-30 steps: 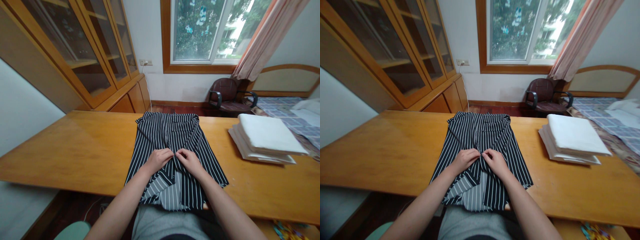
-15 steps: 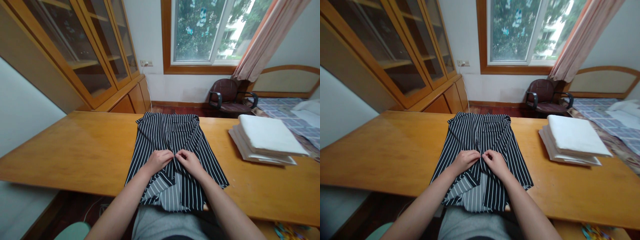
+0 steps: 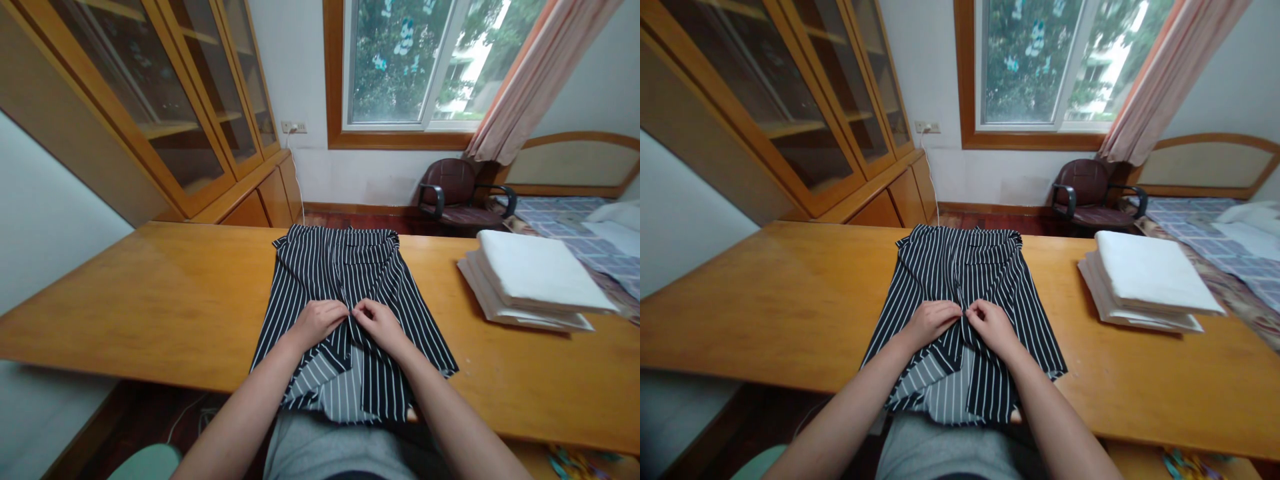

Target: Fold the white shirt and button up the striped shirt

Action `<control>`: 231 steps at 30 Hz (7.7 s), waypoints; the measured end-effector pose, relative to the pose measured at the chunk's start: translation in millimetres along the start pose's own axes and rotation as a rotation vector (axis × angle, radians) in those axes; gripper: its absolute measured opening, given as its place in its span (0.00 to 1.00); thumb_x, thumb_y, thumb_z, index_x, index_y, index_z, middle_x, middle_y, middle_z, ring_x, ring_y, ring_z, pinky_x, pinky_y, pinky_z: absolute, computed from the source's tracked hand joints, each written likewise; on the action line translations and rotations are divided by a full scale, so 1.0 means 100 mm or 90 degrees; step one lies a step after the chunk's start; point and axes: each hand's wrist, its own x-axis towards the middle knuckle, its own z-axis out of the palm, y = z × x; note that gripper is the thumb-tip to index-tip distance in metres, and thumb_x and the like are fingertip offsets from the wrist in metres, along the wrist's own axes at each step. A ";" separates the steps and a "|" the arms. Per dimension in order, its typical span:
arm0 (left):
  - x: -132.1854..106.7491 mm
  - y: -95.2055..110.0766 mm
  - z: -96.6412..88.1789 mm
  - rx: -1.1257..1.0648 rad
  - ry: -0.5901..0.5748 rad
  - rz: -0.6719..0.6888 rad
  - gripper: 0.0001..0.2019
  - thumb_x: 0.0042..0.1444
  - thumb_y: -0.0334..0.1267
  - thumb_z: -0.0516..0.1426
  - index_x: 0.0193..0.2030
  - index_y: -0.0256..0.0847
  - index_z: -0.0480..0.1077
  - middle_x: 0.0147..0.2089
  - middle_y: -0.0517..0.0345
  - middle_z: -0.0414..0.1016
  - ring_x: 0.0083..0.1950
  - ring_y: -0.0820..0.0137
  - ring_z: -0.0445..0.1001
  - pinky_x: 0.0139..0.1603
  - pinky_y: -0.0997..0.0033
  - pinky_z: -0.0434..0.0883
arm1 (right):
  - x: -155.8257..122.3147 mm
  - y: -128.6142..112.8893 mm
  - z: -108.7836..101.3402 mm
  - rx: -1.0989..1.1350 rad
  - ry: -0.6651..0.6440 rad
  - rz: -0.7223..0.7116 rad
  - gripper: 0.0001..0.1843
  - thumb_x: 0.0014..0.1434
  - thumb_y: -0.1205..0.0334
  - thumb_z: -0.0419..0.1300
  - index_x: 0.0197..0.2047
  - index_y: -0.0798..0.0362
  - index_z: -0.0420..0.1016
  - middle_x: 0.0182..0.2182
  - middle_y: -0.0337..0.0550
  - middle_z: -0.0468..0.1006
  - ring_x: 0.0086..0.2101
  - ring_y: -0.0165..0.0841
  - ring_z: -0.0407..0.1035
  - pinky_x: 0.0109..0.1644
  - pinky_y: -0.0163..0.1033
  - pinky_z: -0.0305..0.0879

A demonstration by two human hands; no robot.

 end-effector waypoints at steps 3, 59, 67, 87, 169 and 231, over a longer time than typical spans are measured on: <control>0.00 0.00 0.00 -0.002 0.002 -0.003 0.08 0.67 0.33 0.51 0.45 0.39 0.72 0.41 0.56 0.79 0.44 0.70 0.78 0.46 0.71 0.74 | 0.00 0.01 0.00 0.001 0.001 -0.001 0.10 0.64 0.59 0.56 0.32 0.51 0.74 0.27 0.36 0.75 0.29 0.32 0.68 0.35 0.35 0.61; -0.02 -0.05 -0.04 -0.052 0.031 -0.077 0.13 0.62 0.28 0.54 0.47 0.45 0.77 0.47 0.54 0.76 0.49 0.66 0.73 0.51 0.62 0.73 | 0.00 0.10 0.03 -0.018 0.041 -0.050 0.04 0.62 0.65 0.58 0.37 0.50 0.74 0.32 0.38 0.75 0.34 0.33 0.70 0.41 0.38 0.65; -0.01 -0.04 -0.06 -0.024 -0.054 -0.045 0.20 0.59 0.24 0.54 0.51 0.50 0.77 0.58 0.57 0.73 0.56 0.63 0.68 0.57 0.53 0.70 | 0.01 0.14 -0.04 -0.143 0.095 -0.096 0.05 0.62 0.68 0.56 0.37 0.50 0.73 0.35 0.42 0.74 0.41 0.38 0.68 0.47 0.44 0.65; -0.49 -0.32 -0.28 0.167 -0.201 -0.225 0.27 0.69 0.54 0.42 0.73 0.56 0.48 0.76 0.63 0.46 0.76 0.62 0.44 0.74 0.48 0.44 | -0.13 0.45 -0.47 -0.426 -0.079 -0.124 0.27 0.67 0.48 0.54 0.66 0.47 0.65 0.68 0.47 0.60 0.68 0.46 0.50 0.69 0.59 0.50; 0.06 -0.02 -0.30 -0.179 -0.127 -0.251 0.09 0.62 0.39 0.57 0.37 0.40 0.77 0.37 0.58 0.76 0.39 0.70 0.74 0.42 0.72 0.68 | -0.20 0.10 -0.25 -0.325 -0.036 -0.145 0.04 0.58 0.60 0.67 0.38 0.49 0.79 0.44 0.45 0.72 0.45 0.40 0.68 0.52 0.48 0.68; -0.08 -0.02 -0.16 -0.241 -0.084 -0.300 0.03 0.56 0.35 0.60 0.34 0.40 0.74 0.36 0.60 0.75 0.36 0.72 0.73 0.41 0.73 0.68 | -0.20 -0.19 0.15 -0.504 0.011 -0.123 0.06 0.61 0.58 0.58 0.33 0.51 0.69 0.34 0.46 0.73 0.36 0.38 0.68 0.37 0.38 0.61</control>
